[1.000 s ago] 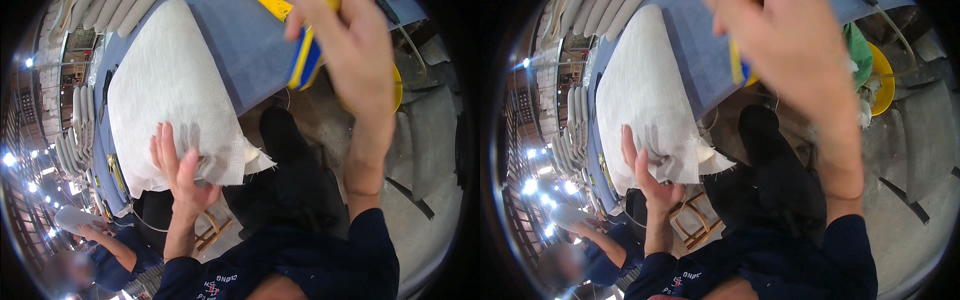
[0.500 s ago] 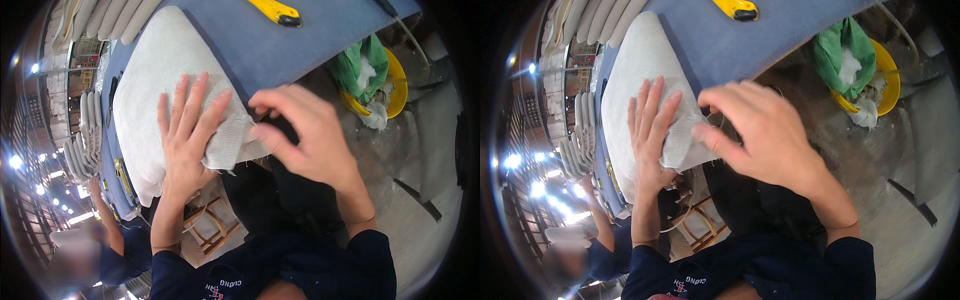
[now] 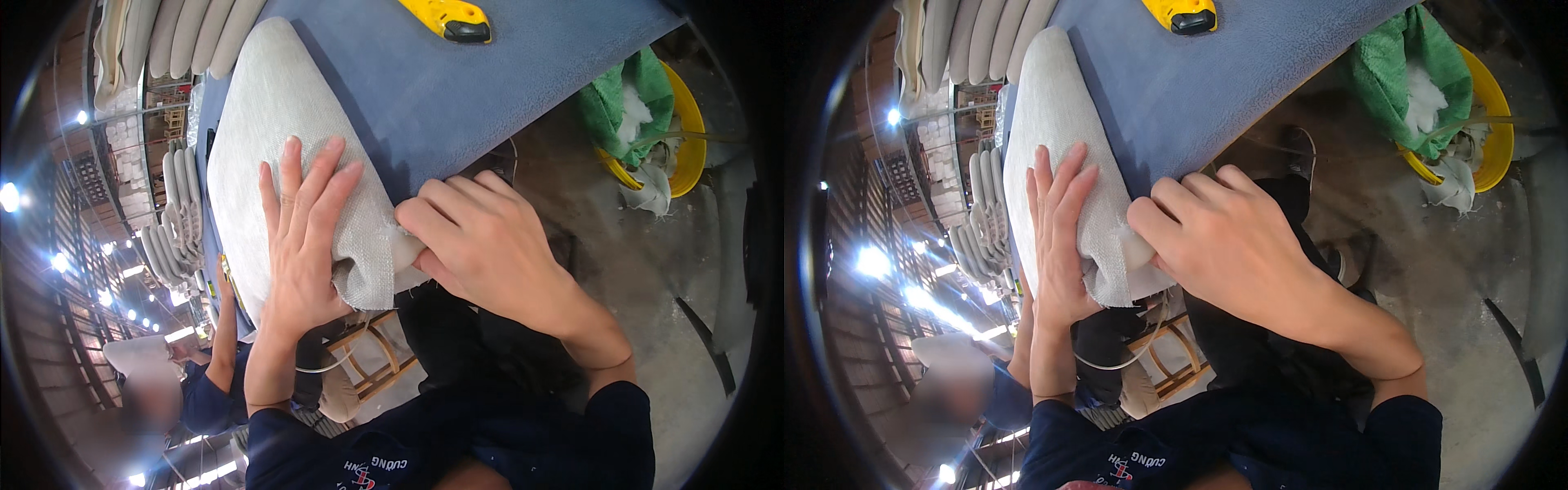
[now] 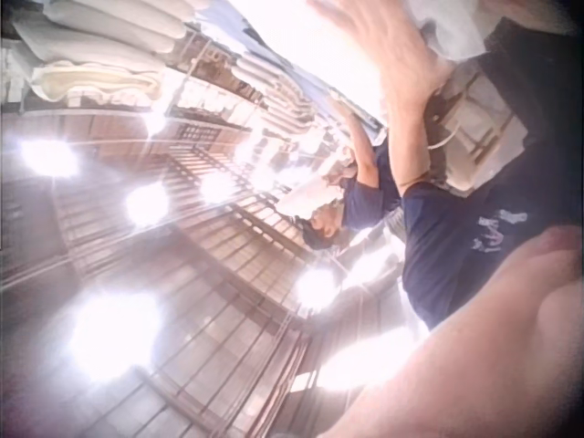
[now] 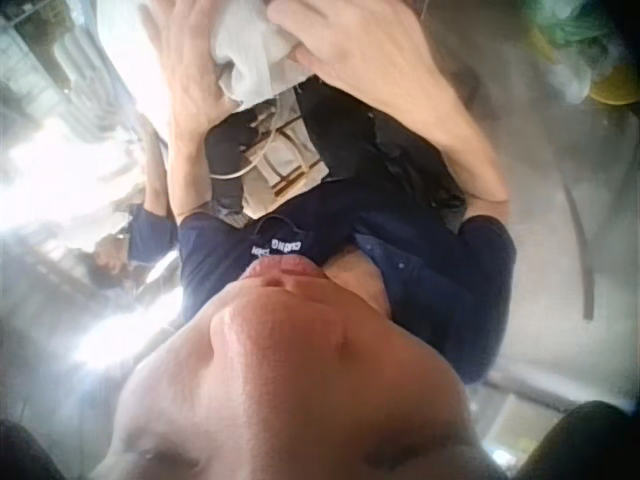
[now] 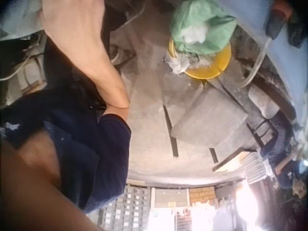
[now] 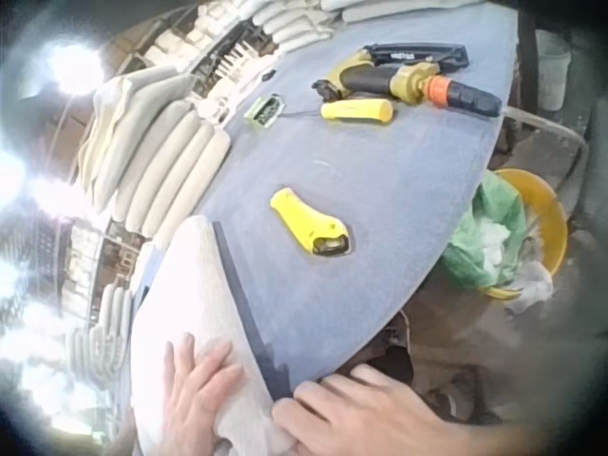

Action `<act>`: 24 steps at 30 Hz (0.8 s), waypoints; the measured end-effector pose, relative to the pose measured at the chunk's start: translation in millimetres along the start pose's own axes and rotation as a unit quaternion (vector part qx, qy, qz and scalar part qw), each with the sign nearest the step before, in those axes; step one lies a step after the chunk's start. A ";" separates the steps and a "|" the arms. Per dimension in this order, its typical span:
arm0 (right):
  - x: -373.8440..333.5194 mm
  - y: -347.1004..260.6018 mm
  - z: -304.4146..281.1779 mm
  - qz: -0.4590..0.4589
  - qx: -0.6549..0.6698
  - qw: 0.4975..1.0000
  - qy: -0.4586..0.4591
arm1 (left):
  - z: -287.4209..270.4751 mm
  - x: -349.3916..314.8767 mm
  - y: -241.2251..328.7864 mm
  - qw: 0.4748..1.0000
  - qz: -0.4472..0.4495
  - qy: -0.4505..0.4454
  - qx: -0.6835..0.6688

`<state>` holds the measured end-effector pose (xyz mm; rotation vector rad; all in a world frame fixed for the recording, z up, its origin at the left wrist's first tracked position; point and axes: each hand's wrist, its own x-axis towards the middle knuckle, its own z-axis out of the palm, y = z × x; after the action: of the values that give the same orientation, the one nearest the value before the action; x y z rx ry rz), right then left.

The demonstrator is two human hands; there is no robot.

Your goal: The person stuffs white fabric covers with cotton-like material, folds and smooths the edges, and uses a staple gun to secure the fabric. The person also uses a screwdriver to adjust the fabric and a utility knife to trim excess material.

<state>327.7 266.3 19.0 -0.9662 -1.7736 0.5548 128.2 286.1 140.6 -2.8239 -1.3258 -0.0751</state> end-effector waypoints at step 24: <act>-17.0 37.7 11.9 0.016 0.206 0.978 0.038 | 4.3 96.5 -23.3 0.955 0.222 -0.183 -0.075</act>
<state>333.2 274.9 -22.7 -0.7153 -1.4966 0.8536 172.0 375.3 141.3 -3.3061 -0.7044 0.3866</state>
